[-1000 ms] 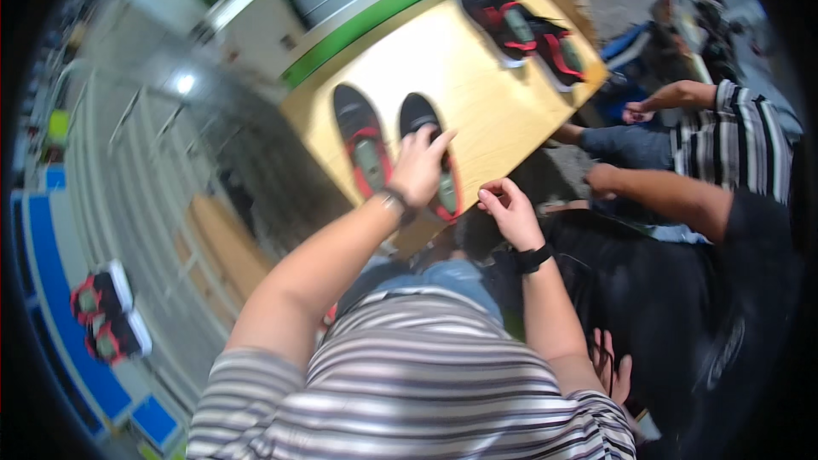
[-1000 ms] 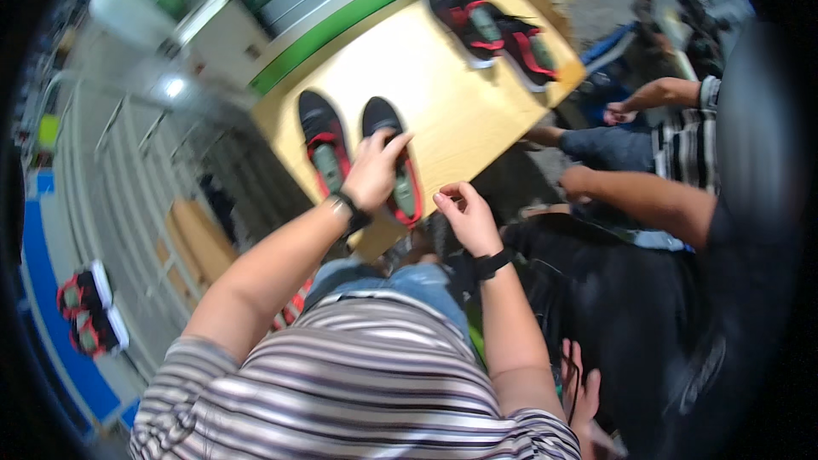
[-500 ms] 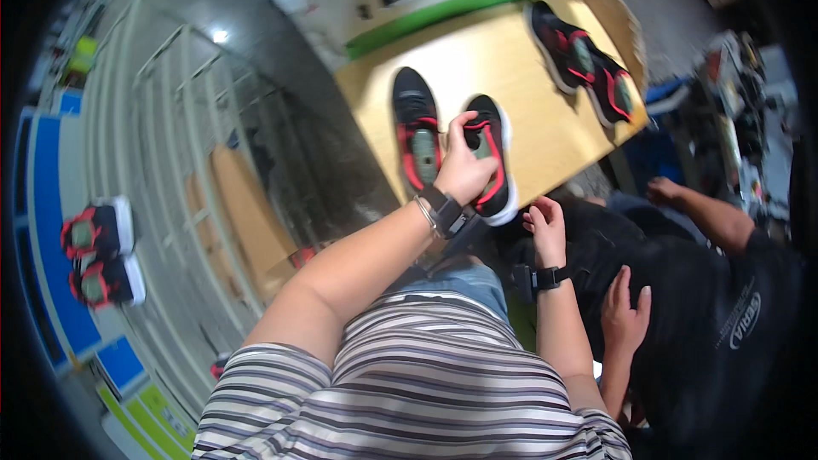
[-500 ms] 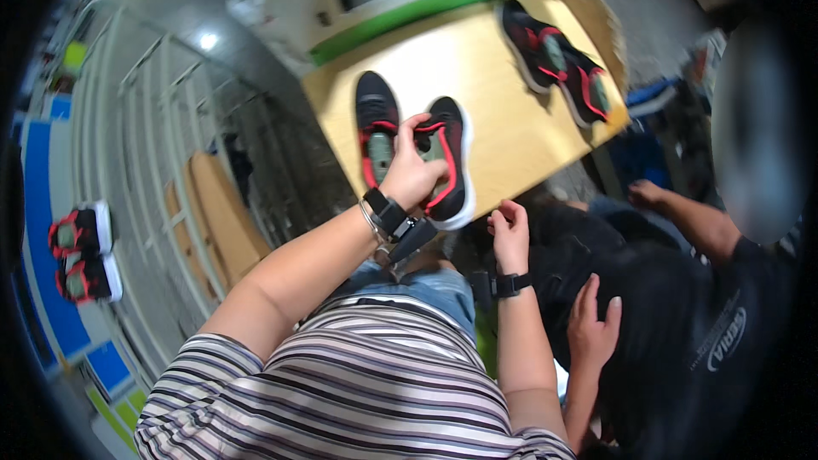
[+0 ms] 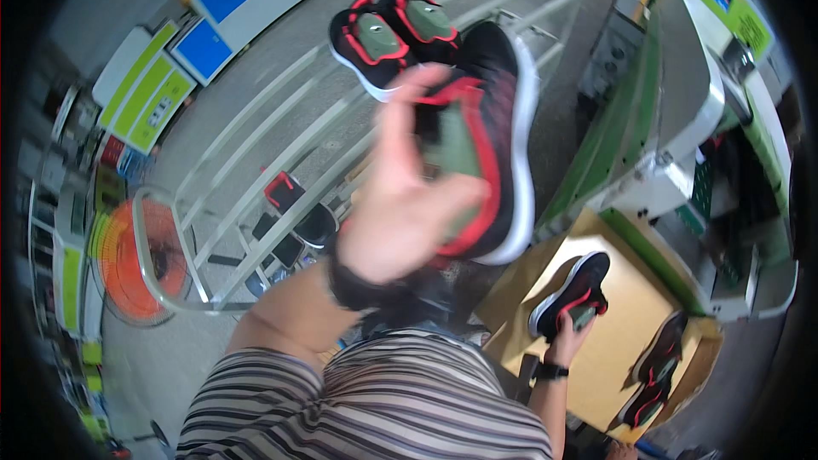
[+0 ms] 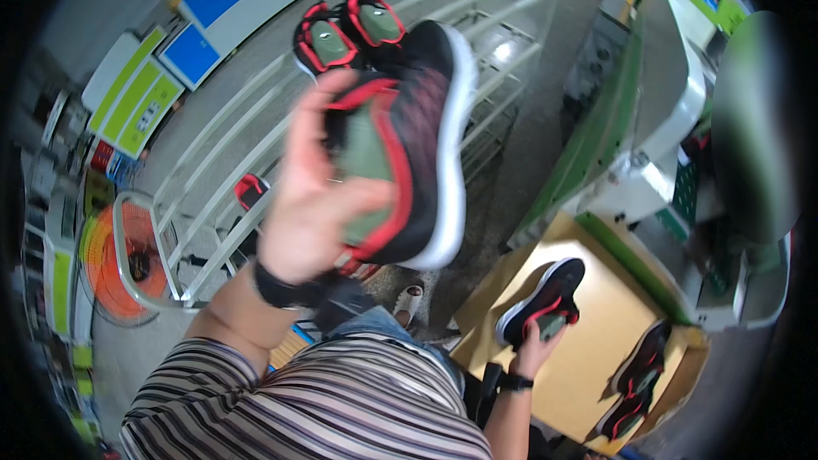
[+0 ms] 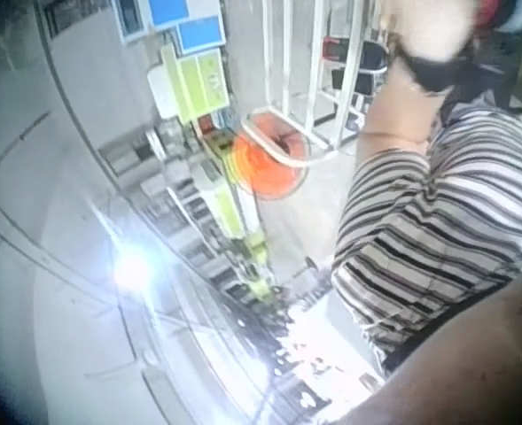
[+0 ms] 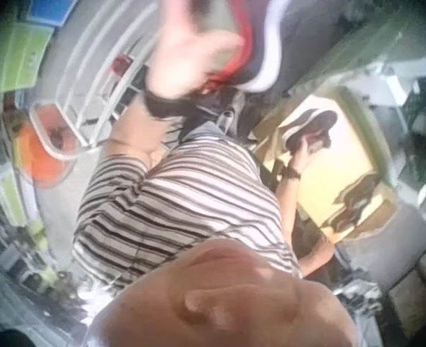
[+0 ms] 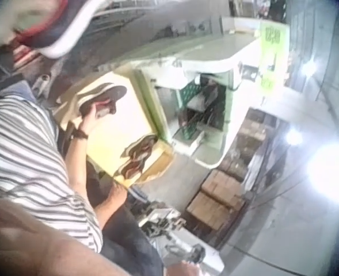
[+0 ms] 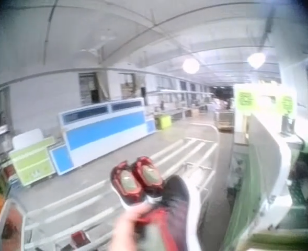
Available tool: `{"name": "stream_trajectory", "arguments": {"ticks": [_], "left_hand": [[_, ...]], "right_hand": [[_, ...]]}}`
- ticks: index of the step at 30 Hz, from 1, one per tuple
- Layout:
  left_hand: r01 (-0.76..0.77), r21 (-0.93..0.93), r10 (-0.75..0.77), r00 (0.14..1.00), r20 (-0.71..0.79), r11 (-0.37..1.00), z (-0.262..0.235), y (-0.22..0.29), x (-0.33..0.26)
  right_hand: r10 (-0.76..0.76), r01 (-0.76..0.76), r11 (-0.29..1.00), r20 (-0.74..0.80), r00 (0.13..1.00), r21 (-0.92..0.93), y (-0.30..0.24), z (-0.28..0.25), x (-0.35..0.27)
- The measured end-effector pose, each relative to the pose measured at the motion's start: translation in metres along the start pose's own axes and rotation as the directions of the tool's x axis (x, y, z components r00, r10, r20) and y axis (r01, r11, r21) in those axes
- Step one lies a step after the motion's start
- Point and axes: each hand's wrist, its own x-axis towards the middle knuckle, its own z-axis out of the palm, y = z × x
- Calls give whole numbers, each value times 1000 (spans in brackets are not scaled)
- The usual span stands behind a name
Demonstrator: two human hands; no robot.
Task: The recorder is inspecting and organizing newly manufactured sneakers, checking their laces and placement on a cooling conveyor.
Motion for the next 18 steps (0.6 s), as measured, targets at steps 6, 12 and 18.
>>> {"name": "stream_trajectory", "arguments": {"ticks": [6,12,18], "left_hand": [[15,72,6,958,-285,997,-84,66,-34],[73,-61,-92,902,-421,995,-140,107,-73],[41,348,175,804,-568,937,-181,71,-59]], "right_hand": [[-20,24,1000,546,838,-1,-140,41,-41],[-291,194,950,915,281,242,-265,193,-70],[-262,68,964,963,65,258,-305,376,-129]]}}
